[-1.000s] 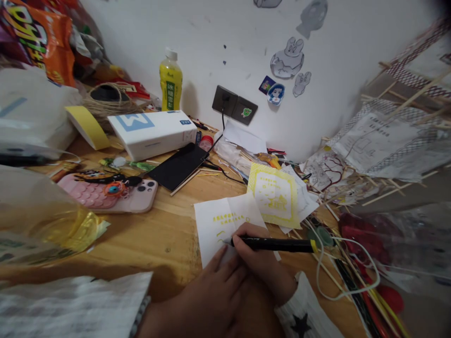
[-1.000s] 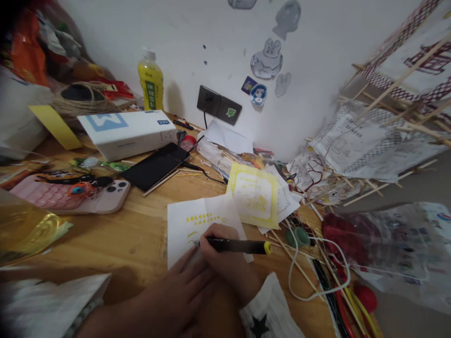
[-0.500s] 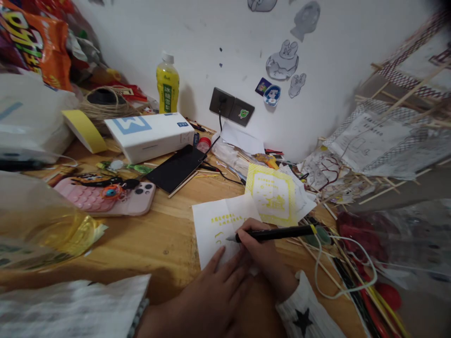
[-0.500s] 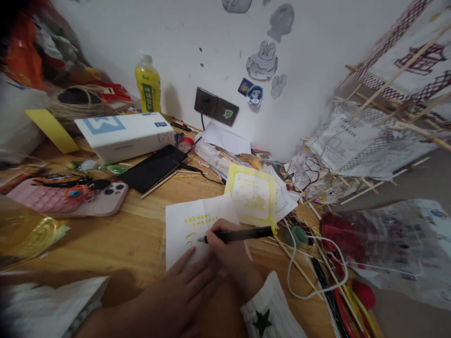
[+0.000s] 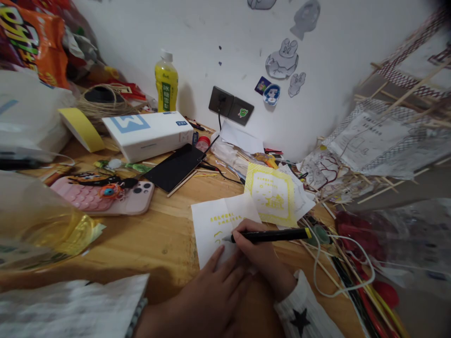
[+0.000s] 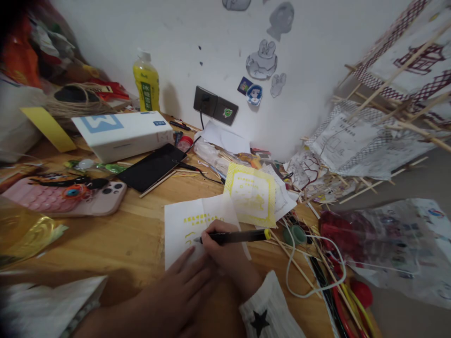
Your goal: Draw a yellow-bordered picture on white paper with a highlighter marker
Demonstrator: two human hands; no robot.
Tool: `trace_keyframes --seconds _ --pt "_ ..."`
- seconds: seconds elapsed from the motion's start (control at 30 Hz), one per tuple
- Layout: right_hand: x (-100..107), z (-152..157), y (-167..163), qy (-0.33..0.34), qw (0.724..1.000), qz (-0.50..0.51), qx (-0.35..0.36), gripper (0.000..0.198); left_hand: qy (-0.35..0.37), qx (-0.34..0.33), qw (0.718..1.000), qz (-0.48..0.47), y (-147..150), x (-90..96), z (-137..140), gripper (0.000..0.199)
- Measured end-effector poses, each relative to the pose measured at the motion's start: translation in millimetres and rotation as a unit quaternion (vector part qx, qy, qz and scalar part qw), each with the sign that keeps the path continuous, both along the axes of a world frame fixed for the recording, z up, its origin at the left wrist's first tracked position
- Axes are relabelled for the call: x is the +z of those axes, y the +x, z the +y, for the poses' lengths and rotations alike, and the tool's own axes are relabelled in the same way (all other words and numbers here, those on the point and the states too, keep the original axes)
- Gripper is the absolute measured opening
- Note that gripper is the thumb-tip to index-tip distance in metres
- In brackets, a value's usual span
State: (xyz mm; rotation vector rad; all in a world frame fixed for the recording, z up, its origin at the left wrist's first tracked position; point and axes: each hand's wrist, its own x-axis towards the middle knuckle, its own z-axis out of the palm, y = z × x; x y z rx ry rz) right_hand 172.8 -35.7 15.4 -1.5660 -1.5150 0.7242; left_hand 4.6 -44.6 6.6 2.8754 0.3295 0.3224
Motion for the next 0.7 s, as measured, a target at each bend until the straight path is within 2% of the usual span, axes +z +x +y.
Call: trace_keyframes --seconds 0.3,0.57,0.7 --pt "-0.2 -0.2 0.1 0.003 1.000 -0.001 -0.003 0.017 0.001 0.001 1.000 0.002 -0.9 0.2 -0.4 0.059" --pt "-1.5 -0.5 1.9 0.001 1.000 0.003 -0.003 0.017 0.015 -0.003 1.000 -0.016 -0.4 -6.7 0.2 0.061" --pt "-4.0 0.3 2.0 0.002 1.000 0.002 -0.005 0.018 0.013 -0.014 1.000 -0.008 -0.6 -2.8 2.2 0.059"
